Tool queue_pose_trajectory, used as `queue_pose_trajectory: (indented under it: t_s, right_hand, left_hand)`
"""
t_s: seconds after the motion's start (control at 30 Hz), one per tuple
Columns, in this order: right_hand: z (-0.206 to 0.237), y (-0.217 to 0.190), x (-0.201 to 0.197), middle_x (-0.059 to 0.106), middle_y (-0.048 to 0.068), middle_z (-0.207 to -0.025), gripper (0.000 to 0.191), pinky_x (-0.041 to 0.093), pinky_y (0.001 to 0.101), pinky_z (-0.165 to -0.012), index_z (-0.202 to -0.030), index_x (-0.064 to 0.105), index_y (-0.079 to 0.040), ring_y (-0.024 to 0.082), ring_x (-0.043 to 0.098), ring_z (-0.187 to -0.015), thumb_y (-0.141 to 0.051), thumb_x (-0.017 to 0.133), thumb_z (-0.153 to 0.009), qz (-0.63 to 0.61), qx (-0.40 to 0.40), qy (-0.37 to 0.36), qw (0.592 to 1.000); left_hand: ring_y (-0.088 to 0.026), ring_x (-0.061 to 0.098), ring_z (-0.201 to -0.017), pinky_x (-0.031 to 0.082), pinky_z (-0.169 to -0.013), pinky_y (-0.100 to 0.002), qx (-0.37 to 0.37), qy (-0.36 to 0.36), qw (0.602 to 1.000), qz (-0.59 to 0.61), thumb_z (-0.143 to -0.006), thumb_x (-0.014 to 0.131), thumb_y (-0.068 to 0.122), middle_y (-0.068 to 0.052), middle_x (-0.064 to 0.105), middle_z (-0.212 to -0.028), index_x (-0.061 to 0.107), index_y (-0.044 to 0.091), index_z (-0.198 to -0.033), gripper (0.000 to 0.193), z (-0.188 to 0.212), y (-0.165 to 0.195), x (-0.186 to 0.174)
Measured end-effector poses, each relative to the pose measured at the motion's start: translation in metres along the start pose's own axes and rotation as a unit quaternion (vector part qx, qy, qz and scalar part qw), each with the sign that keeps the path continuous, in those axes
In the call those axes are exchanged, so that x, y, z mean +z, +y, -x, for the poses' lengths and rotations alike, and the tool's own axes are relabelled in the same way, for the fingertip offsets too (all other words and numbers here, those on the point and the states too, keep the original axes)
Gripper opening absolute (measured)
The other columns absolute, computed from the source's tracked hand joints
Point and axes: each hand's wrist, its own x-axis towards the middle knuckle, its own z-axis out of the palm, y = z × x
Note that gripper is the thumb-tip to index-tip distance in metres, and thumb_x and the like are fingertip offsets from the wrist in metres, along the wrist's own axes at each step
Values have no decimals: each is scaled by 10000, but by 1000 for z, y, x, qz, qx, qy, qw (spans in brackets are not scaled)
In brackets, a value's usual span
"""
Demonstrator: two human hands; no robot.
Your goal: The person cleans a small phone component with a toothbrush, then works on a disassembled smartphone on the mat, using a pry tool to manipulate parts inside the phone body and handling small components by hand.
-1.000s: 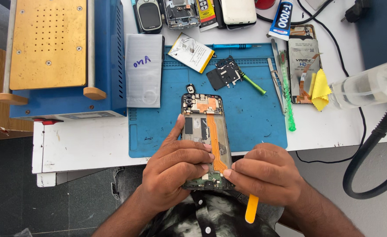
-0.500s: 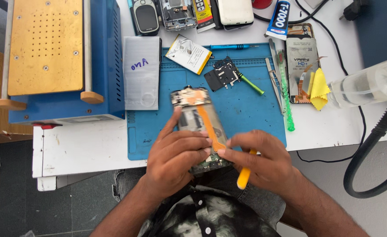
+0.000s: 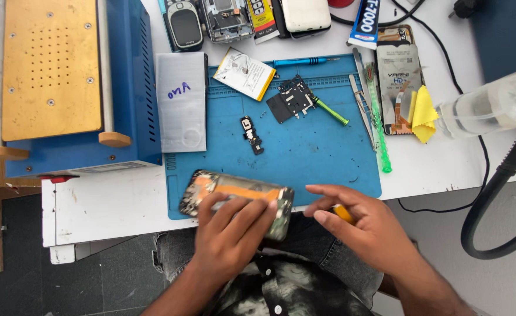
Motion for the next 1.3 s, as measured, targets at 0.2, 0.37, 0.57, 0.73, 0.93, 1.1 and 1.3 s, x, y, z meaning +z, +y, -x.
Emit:
queue_pose_trajectory:
  t_s: [0.2,0.37,0.57,0.73,0.93,1.1,1.3]
  right_hand:
    - [-20,-8,11,786,92,-1140,509,585,258,-798,-1417,612,-136,100,712,-967,-225,692,-921,-25,-4,35,999]
    - [-24,-11,6,772,69,-1221,522,615,288,-859,-1420,580,-151,139,753,-1069,-235,683,-915,49,-43,82,995]
    - [-37,-4,-7,678,126,-1272,530,577,357,-840,-1450,576,-130,244,706,-996,-43,629,-931,237,-201,205,928]
    - [-61,0,-16,646,154,-1314,467,542,404,-969,-1390,623,-74,323,653,-1181,40,611,-937,325,-300,231,867]
    - [-77,-10,0,719,78,-1079,167,531,414,-900,-1092,750,-78,297,658,-1024,-56,712,-932,306,-340,228,860]
    - [-116,-44,19,704,89,-995,165,532,437,-878,-1073,759,-86,289,665,-981,-182,721,-943,364,-330,105,865]
    - [-153,-93,17,712,81,-997,494,533,432,-875,-1269,662,-124,267,675,-990,-302,782,-824,429,-243,-33,870]
  left_hand:
    - [-232,569,-1168,352,-1097,-512,-78,-86,993,-20,-885,704,202,-74,639,-1258,671,11,-1291,450,-20,13,34]
    - [-241,544,-1241,298,-1144,-530,-93,-118,988,-30,-936,701,302,-99,615,-1340,636,5,-1347,512,-20,13,41]
    - [-240,528,-1281,251,-1166,-565,-89,-122,988,-42,-965,696,395,-90,613,-1365,655,84,-1345,493,-4,-4,37]
    - [-254,492,-1323,203,-1184,-595,-120,-104,984,-81,-899,692,578,-92,599,-1385,655,112,-1359,656,5,-27,21]
    - [-308,452,-1395,205,-1224,-605,-158,-79,984,-24,-854,680,683,-126,548,-1436,560,122,-1452,828,5,-35,22]
    - [-297,449,-1420,187,-1248,-616,-165,-90,982,-32,-856,653,729,-118,548,-1433,497,129,-1501,894,2,-34,27]
    - [-285,480,-1401,191,-1242,-603,-149,-88,984,-44,-868,648,720,-114,584,-1408,510,141,-1491,862,3,-35,28]
